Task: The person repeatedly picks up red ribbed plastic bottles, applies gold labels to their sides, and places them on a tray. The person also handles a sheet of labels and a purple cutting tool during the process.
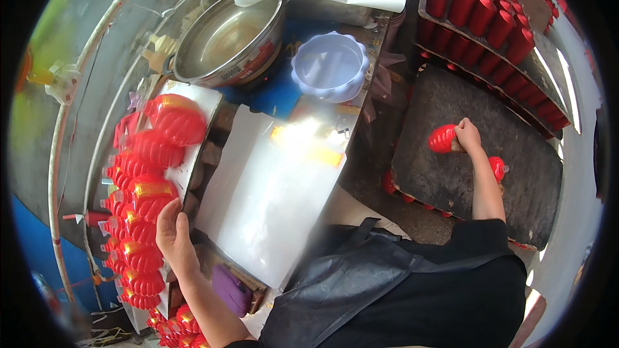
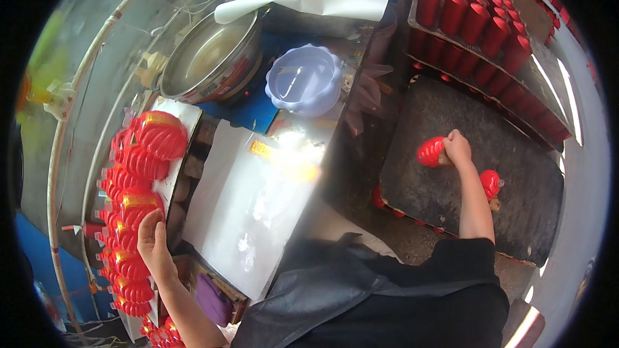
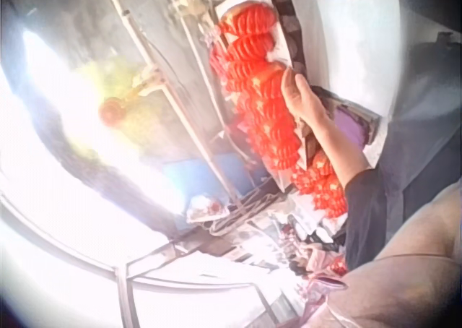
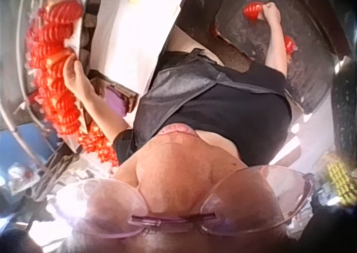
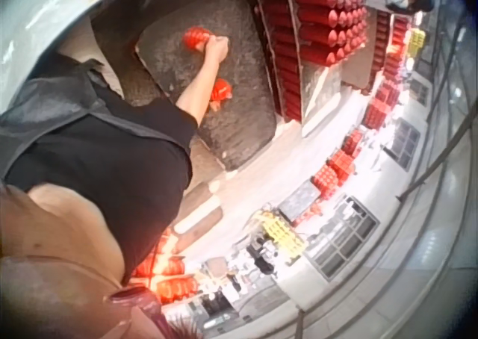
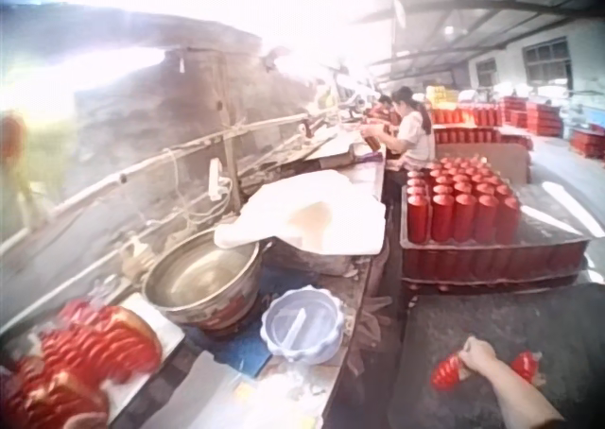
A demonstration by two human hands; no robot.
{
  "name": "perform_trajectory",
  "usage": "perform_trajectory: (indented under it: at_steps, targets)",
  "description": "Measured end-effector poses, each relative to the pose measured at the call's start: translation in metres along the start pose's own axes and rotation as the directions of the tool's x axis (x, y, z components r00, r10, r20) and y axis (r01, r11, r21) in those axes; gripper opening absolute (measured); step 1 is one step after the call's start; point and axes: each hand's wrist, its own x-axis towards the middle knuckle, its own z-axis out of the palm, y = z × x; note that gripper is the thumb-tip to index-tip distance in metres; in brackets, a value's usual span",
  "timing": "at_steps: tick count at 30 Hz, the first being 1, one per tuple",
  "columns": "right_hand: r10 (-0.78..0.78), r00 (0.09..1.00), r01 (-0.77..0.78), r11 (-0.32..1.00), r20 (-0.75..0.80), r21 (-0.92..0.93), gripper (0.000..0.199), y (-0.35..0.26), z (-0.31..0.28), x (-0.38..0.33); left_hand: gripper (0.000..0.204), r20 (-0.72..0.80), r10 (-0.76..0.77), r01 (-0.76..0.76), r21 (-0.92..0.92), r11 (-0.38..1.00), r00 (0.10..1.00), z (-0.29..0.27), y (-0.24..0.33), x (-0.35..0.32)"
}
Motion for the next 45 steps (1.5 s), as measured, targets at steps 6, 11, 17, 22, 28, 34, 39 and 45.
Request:
perform_trajectory:
  at_steps: [6,11,17,22,28,34,39,45]
  targets:
    - [-0.425,0.897,0.213,0.657,0.122,0.723,0.009,-0.137,-0.121,-0.067,0.03,0.089,0.013,-0.006,-0.07,0.998,0.996,0.012,0.005,-0.018]
    - [-0.562,0.824,0.28,0.303,-0.066,0.911,0.015,-0.273,-0.188,-0.087,0.027,0.199,0.034,-0.022,-0.059,0.998,0.979,0.016,0.008,-0.046]
    - [-0.613,0.789,0.005,0.063,0.035,0.998,0.016,-0.442,-0.162,-0.068,0.024,0.273,0.157,-0.185,0.081,0.979,0.949,-0.001,0.007,-0.08]
    - [-0.614,0.786,0.085,0.226,0.074,0.97,0.012,-0.544,-0.116,-0.037,0.026,0.237,0.079,-0.107,0.106,0.989,0.968,-0.037,-0.005,-0.106]
    - [-0.465,0.858,0.481,0.579,-0.218,0.658,0.025,-0.601,-0.05,-0.016,0.026,0.181,-0.039,0.013,0.143,0.99,0.983,-0.076,-0.034,-0.125]
    - [-0.704,0.674,0.732,0.677,-0.221,0.075,0.035,-0.608,-0.049,-0.032,0.026,0.143,-0.09,0.074,0.113,0.991,0.986,-0.099,-0.06,-0.131]
    - [-0.755,0.655,0.755,0.653,0.037,-0.055,0.038,-0.617,-0.063,-0.051,0.025,0.136,-0.12,0.112,0.067,0.991,0.983,-0.108,-0.069,-0.138]
    - [-0.68,0.724,0.688,0.723,-0.112,0.056,0.034,-0.629,-0.041,-0.034,0.026,0.11,-0.172,0.172,0.009,0.985,0.979,-0.108,-0.068,-0.153]
